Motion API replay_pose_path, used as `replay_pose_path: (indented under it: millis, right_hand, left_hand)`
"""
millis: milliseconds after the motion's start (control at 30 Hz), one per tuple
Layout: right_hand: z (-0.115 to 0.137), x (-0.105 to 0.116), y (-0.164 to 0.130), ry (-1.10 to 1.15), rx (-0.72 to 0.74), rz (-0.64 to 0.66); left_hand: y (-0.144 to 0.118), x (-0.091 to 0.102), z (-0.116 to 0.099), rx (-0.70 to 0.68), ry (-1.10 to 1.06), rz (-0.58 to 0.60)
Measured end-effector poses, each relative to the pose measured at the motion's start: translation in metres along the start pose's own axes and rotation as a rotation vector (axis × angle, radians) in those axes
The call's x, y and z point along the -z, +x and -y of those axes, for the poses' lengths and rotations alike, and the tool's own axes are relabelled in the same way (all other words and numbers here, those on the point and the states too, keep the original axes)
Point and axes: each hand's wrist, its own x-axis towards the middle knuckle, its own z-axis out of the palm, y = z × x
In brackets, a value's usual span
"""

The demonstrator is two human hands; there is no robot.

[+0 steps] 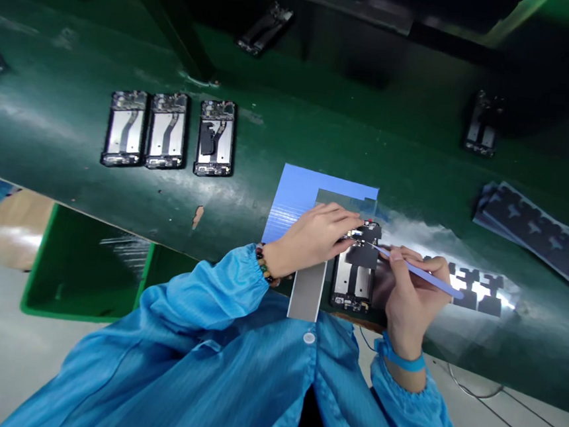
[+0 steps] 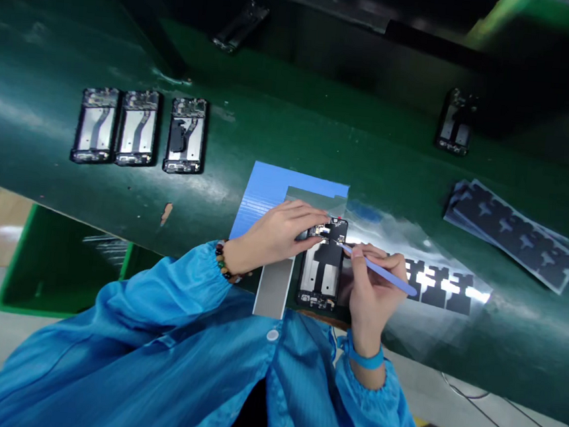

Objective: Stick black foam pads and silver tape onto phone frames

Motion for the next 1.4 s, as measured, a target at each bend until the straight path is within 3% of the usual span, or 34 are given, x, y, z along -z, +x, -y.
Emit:
replay_pose_path:
  millis: [1067,1300,1400]
  right_hand:
    - [-0.002,-0.001,0.006,-0.055,0.007,0.04]
    - [-0.003,0.0,0.005,-0.09,0.006,0.039]
    - [0.003,0.002,0.006,-0.069,0.019,-0.045]
  left_hand:
    - [0.002,0.001,0.001,-0.001,0.023,0.043]
    - [0.0,0.004,-0.008,-0.085,0.273,0.09]
    - [0.004,0.003,-0.014,-0.067,0.301,0.111]
